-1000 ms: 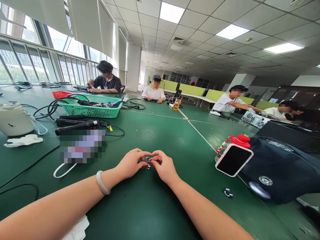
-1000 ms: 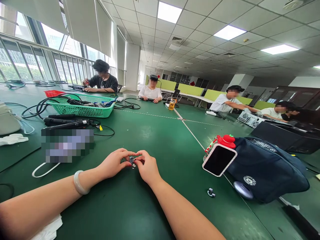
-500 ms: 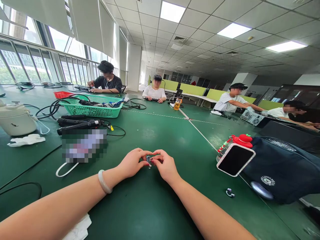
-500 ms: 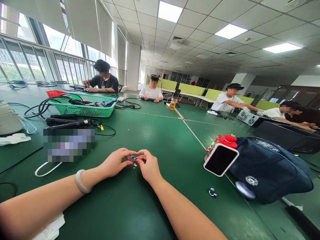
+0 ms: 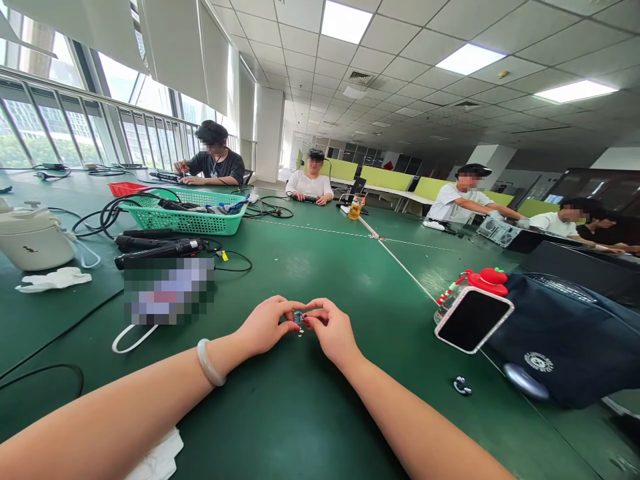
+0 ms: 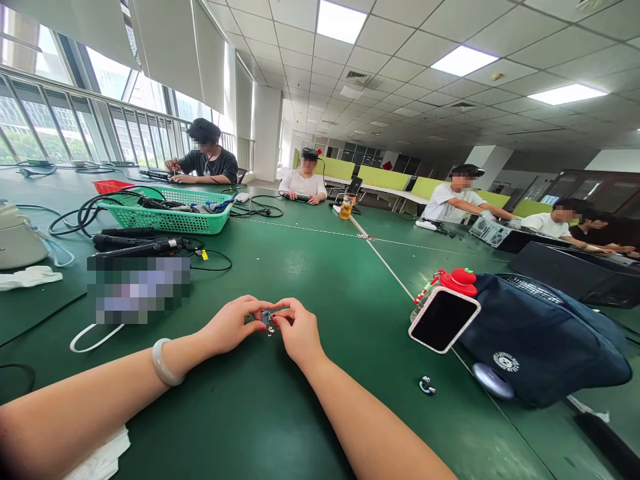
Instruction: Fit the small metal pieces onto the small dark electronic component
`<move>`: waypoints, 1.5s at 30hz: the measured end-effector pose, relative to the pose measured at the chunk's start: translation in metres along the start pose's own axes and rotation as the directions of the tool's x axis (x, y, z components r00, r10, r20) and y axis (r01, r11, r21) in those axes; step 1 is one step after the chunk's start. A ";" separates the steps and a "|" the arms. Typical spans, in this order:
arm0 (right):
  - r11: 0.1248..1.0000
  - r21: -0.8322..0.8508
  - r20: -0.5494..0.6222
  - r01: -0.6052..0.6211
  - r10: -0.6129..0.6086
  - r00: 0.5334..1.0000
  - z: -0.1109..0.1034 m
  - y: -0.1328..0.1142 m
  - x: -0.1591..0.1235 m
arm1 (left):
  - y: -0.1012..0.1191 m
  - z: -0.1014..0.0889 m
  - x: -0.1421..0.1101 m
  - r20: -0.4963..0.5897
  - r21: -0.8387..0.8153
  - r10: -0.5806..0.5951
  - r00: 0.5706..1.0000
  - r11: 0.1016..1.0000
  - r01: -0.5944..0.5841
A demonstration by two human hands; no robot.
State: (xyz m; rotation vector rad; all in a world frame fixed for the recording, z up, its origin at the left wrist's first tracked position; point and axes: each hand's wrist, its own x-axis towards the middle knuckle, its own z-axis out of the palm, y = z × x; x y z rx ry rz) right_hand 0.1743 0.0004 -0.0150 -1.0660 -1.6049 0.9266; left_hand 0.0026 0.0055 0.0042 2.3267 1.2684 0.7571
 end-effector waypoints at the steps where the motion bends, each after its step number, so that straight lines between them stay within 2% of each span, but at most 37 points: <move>1: 1.000 -0.002 0.000 0.000 0.000 1.000 0.000 0.000 0.000 | 0.000 0.000 0.000 0.000 0.000 0.003 1.000 1.000 -0.003; 11: 0.999 -0.038 0.019 0.003 -0.002 1.000 0.000 -0.002 -0.001 | 0.001 -0.001 -0.001 0.002 -0.007 0.020 1.000 1.000 -0.020; 23: 0.993 0.117 0.082 -0.029 0.019 0.996 -0.001 0.004 0.003 | -0.002 -0.001 -0.003 0.000 -0.029 0.047 0.999 0.998 -0.047; 32: 0.989 -0.059 0.126 0.134 -0.125 0.984 -0.002 -0.003 -0.002 | 0.003 -0.002 -0.004 -0.009 -0.016 0.075 0.997 0.997 -0.075; 37: 0.977 -0.122 0.144 0.178 -0.160 0.977 -0.001 -0.006 -0.004 | 0.006 -0.004 -0.004 -0.003 -0.020 0.088 0.996 0.996 -0.088; 42: 0.977 -0.134 0.142 0.165 -0.146 0.979 -0.002 -0.004 -0.003 | 0.008 -0.003 -0.005 -0.013 0.000 0.062 0.998 0.998 -0.062; 45: 0.979 -0.176 0.136 0.098 -0.075 0.988 -0.004 -0.001 -0.001 | 0.004 -0.001 -0.003 -0.084 0.021 -0.033 0.996 0.999 0.035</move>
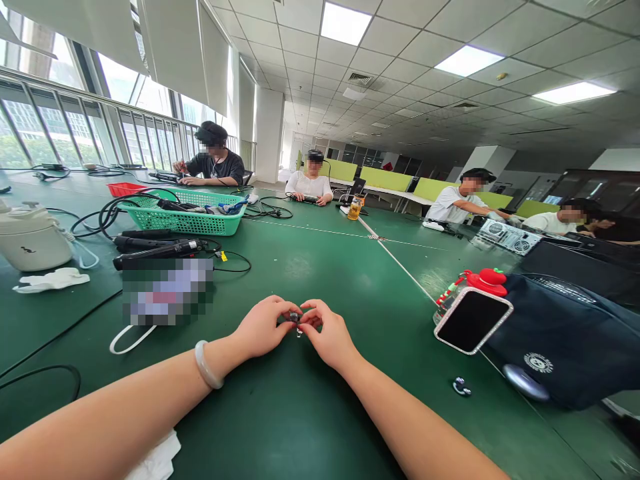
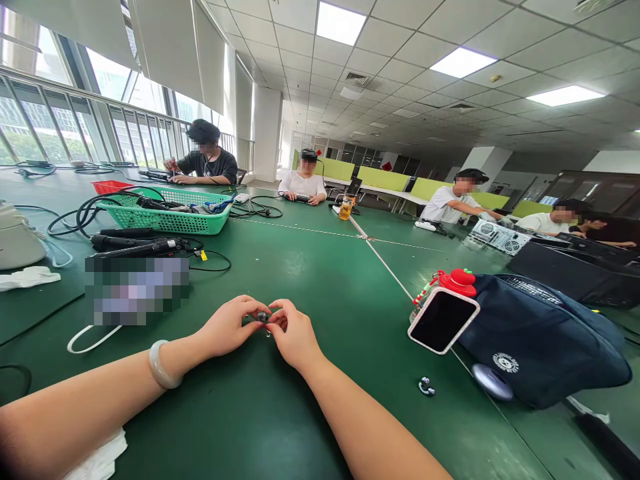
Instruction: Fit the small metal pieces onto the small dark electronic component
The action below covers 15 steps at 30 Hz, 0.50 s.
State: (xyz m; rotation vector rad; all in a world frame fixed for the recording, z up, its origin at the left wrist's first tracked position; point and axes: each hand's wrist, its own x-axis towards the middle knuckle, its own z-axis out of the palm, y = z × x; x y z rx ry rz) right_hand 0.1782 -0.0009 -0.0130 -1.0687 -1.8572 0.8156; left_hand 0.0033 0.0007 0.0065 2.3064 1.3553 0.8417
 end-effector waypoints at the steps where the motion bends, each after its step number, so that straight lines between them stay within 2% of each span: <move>1: 0.999 -0.041 0.008 -0.027 0.028 1.000 -0.001 0.001 0.000 | -0.003 0.000 0.001 -0.038 0.002 -0.052 0.998 0.999 0.052; 4: 0.976 -0.205 0.052 -0.068 0.080 0.995 -0.004 0.005 0.000 | -0.014 0.001 0.006 -0.133 -0.048 -0.223 0.966 0.975 0.219; 7: 0.962 -0.271 0.109 -0.031 0.063 0.992 -0.005 0.007 -0.001 | -0.025 0.001 0.009 -0.143 -0.120 -0.341 0.929 0.938 0.326; 11: 0.959 -0.281 0.152 0.038 0.005 0.988 -0.001 0.005 -0.001 | -0.026 0.004 0.007 -0.065 -0.180 -0.309 0.949 0.939 0.294; 13: 0.959 -0.280 0.160 0.043 0.002 0.987 0.001 0.003 0.000 | -0.021 0.008 0.005 0.010 -0.305 -0.257 0.966 0.919 0.248; 15: 0.957 -0.287 0.167 0.048 0.000 0.986 0.001 0.002 0.000 | -0.015 0.012 0.003 0.105 -0.470 -0.200 0.974 0.853 0.225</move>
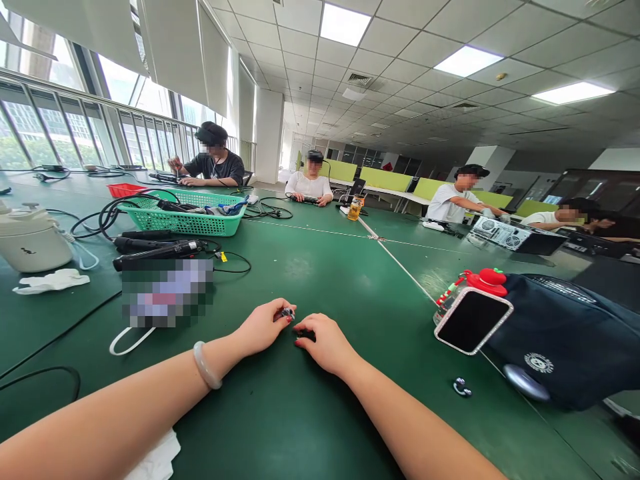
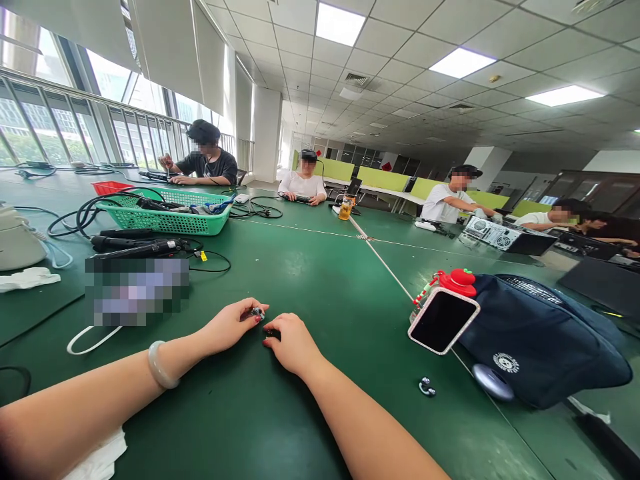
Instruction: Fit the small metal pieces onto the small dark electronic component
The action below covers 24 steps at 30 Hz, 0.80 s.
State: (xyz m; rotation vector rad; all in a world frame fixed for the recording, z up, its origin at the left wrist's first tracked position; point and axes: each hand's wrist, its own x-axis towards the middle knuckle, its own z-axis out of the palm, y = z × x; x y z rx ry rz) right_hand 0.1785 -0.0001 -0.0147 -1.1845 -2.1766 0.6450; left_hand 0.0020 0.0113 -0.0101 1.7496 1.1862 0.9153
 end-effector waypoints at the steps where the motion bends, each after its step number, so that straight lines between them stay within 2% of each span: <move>1: 1.000 -0.010 0.002 0.007 -0.007 1.000 -0.001 0.000 0.000 | 0.002 0.003 -0.001 0.057 -0.086 0.003 0.998 0.996 0.002; 3: 0.999 -0.025 0.005 0.023 -0.023 1.000 -0.002 0.000 0.000 | 0.004 0.007 -0.003 0.150 -0.225 0.015 0.989 0.974 0.019; 5: 0.999 -0.030 0.008 0.029 -0.028 1.000 -0.002 0.001 -0.001 | 0.006 0.009 -0.004 0.194 -0.314 0.020 0.981 0.948 0.043; 11: 0.999 -0.033 0.019 0.042 -0.042 0.999 0.000 0.003 -0.001 | 0.007 0.009 -0.003 0.199 -0.461 -0.090 0.976 0.870 0.175; 18: 0.994 -0.048 0.047 0.100 -0.098 0.994 0.001 0.003 0.000 | 0.007 0.008 -0.001 0.089 -0.407 -0.166 0.982 0.894 0.188; 24: 0.992 -0.063 0.041 0.114 -0.111 0.993 0.004 0.006 -0.001 | 0.005 0.005 0.000 0.094 -0.303 -0.140 0.986 0.939 0.163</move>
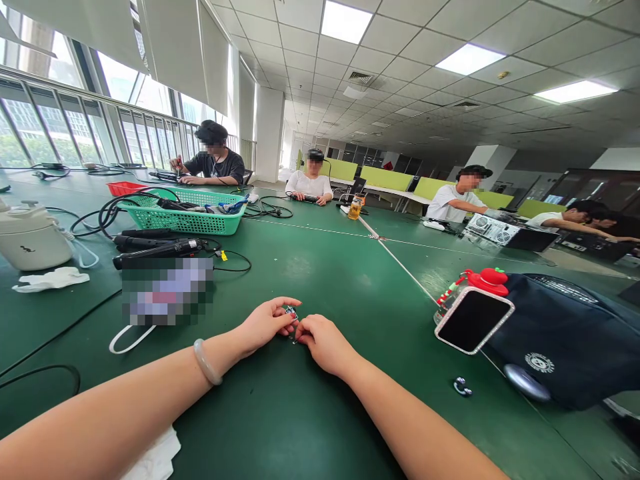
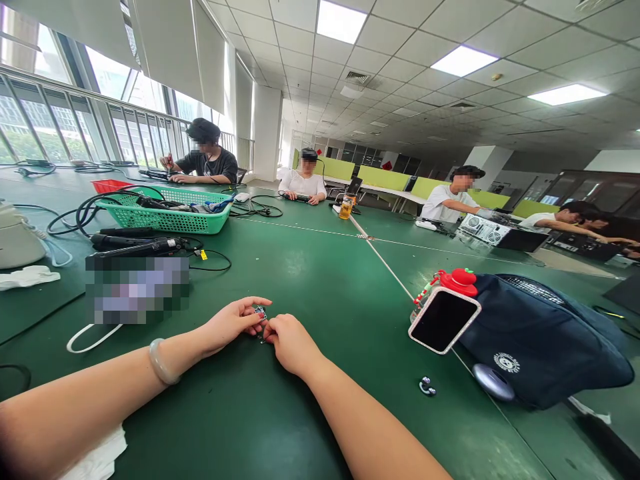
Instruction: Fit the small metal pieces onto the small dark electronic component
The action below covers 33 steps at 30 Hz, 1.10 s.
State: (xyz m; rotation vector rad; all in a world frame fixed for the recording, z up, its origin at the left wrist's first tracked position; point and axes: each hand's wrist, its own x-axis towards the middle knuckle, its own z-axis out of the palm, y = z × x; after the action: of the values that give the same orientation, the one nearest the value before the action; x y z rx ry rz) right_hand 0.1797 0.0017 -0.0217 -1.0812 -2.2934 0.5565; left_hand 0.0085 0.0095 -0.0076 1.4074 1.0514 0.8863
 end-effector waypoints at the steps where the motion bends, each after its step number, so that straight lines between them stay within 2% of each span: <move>1: 1.000 0.008 -0.004 -0.002 0.002 1.000 0.000 0.000 0.000 | 0.000 0.000 0.000 0.009 0.013 0.004 1.000 1.000 -0.004; 5: 0.995 0.084 -0.026 -0.045 0.047 0.999 -0.003 -0.001 -0.001 | -0.001 -0.001 0.000 0.004 0.008 0.011 1.000 1.000 -0.011; 8: 0.974 0.187 -0.039 -0.128 0.137 0.990 -0.007 0.000 -0.001 | 0.000 -0.001 0.000 -0.007 -0.018 0.005 1.000 1.000 -0.005; 12: 0.881 0.413 -0.042 -0.230 0.270 0.962 -0.009 0.005 0.001 | 0.001 -0.002 -0.001 -0.026 -0.008 0.012 1.000 1.000 -0.012; 17: 0.762 0.589 -0.014 -0.270 0.344 0.939 -0.013 0.008 0.004 | 0.000 -0.001 0.001 -0.058 0.053 0.026 0.998 0.998 -0.023; 23: 0.750 0.605 -0.026 -0.266 0.353 0.935 -0.015 0.009 0.005 | -0.006 -0.001 0.004 -0.063 0.049 0.043 0.997 0.998 -0.040; 33: 0.860 0.448 -0.099 -0.245 0.320 0.942 -0.013 0.011 0.004 | -0.003 0.000 0.002 -0.062 0.068 0.037 0.997 0.997 -0.033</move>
State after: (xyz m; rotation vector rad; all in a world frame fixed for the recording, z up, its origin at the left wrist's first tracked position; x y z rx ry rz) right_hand 0.1922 0.0130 -0.0168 -1.1909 -1.7540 0.9950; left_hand 0.0090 0.0114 -0.0111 1.4659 1.1157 0.9338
